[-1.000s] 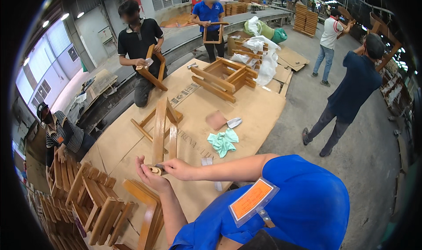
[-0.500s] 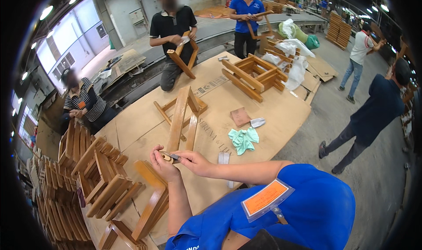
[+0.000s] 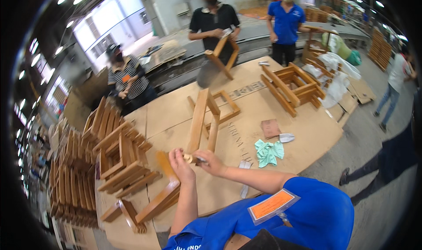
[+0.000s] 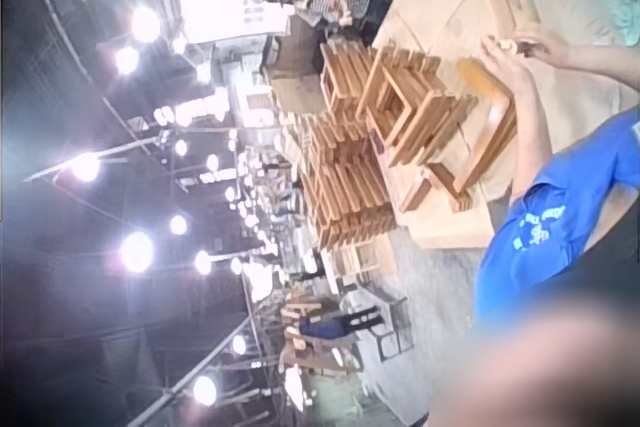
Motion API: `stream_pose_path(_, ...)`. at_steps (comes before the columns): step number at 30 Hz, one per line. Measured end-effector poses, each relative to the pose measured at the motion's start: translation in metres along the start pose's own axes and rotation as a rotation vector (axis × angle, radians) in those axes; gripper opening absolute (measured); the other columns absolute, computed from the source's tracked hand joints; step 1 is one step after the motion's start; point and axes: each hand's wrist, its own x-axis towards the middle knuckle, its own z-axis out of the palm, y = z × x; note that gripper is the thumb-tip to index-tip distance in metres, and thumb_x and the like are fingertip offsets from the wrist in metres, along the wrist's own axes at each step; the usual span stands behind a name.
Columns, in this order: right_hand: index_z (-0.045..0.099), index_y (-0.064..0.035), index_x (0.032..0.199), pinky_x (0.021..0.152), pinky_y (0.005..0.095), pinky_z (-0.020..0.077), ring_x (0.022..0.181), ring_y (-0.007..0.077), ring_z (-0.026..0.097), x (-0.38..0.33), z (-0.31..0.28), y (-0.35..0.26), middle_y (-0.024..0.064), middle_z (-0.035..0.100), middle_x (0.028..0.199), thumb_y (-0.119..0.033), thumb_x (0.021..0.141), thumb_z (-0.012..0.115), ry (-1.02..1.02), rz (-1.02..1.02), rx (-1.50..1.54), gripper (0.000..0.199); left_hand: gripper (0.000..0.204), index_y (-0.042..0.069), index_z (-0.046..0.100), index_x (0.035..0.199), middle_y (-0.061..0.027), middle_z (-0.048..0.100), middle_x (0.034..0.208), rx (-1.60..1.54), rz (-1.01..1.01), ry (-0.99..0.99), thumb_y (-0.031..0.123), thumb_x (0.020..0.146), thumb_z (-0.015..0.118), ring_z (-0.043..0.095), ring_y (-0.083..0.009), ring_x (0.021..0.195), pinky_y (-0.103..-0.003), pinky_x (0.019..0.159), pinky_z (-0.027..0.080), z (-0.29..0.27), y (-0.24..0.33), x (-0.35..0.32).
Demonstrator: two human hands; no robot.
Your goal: The person wipes wooden chair frames with a cloth, turning each piece over to clean multiple sides. They handle several frames one at a time, placing each cleaned frame into a stack on the table.
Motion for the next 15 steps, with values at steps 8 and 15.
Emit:
stream_pose_path(8, 0.049, -0.0023, 0.132, 0.096, 0.0352, 0.0451, 0.111, 0.0243, 0.058, 0.027, -0.07, 0.029, 0.016, 0.061, 0.119, -0.005, 0.085, 0.064, -0.456, 0.129, 0.275, 0.049, 0.032, 0.005, 0.049, 0.116, -0.003, 0.056, 0.104, 0.332, -0.016, -0.353, 0.005, 0.088, 0.066, 0.053, -0.0112, 0.097, -0.027, 0.085, 0.045, -0.007, 0.038, -0.012)
stream_pose_path(15, 0.045, 0.001, 0.135, 0.097, 0.0327, 0.0437, 0.113, 0.0194, 0.055, 0.05, -0.063, 0.044, 0.0137, 0.06, 0.125, -0.015, 0.091, 0.063, -0.61, 0.185, 0.603, 0.05, 0.03, 0.001, 0.051, 0.121, -0.0068, 0.057, 0.109, 0.776, 0.21, -0.345, 0.012, 0.094, 0.058, 0.054, -0.0157, 0.1, -0.029, 0.086, 0.044, 0.003, 0.05, -0.014)
